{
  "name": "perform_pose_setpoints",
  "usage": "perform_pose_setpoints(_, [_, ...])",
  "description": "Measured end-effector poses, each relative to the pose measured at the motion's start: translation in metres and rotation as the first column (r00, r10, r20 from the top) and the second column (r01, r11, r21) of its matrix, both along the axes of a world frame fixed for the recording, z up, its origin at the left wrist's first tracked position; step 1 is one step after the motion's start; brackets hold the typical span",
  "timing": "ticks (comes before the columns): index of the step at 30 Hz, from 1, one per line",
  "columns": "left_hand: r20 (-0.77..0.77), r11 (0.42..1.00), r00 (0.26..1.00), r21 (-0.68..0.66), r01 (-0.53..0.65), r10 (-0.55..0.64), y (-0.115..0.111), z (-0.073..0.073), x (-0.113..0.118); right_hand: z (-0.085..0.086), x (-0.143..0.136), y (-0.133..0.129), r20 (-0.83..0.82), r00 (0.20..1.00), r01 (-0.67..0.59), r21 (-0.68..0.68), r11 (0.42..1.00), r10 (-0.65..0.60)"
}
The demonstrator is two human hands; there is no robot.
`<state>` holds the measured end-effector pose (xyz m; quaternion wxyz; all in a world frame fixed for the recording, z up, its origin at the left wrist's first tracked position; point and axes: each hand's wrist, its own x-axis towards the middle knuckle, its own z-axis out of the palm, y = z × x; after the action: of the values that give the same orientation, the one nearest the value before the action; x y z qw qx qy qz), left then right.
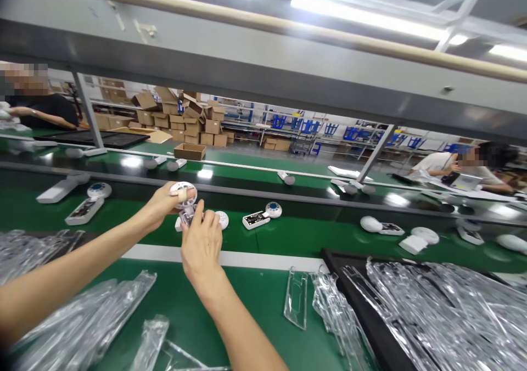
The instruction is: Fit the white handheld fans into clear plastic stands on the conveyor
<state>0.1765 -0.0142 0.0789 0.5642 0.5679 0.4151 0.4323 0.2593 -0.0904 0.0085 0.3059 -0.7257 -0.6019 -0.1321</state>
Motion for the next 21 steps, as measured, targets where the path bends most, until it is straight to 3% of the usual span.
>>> perform_pose_setpoints(8, [0.022, 0.997, 1.0, 0.074, 0.002, -0.004, 0.0, 0.005, 0.001, -0.005, 0.004, -0.012, -0.138, 0.99, -0.023, -0.091, 0.996, 0.01])
perform_pose_setpoints(12, [0.193, 0.994, 0.981, 0.112, -0.002, -0.02, -0.008, 0.0, 0.001, -0.006, 0.017, -0.016, -0.189, 0.977, -0.098, -0.002, 0.995, 0.096])
perform_pose_setpoints(14, [0.289, 0.991, 0.948, 0.047, 0.125, -0.134, -0.012, -0.011, 0.002, -0.004, 0.022, -0.017, -0.127, 0.985, -0.106, 0.08, 0.991, 0.116])
perform_pose_setpoints(17, [0.283, 0.912, 0.904, -0.166, 0.374, -0.32, -0.016, -0.028, 0.005, -0.004, 0.021, -0.018, -0.035, 0.996, -0.08, 0.106, 0.991, 0.085])
perform_pose_setpoints(19, [0.287, 0.886, 0.906, -0.257, 0.386, -0.311, -0.017, -0.035, 0.008, -0.006, 0.016, -0.018, 0.0, 1.0, -0.028, 0.079, 0.996, 0.028])
perform_pose_setpoints(21, [0.323, 0.906, 0.914, -0.259, 0.335, -0.245, -0.019, -0.036, 0.012, -0.011, 0.011, -0.019, 0.014, 1.0, 0.027, 0.073, 0.997, -0.028])
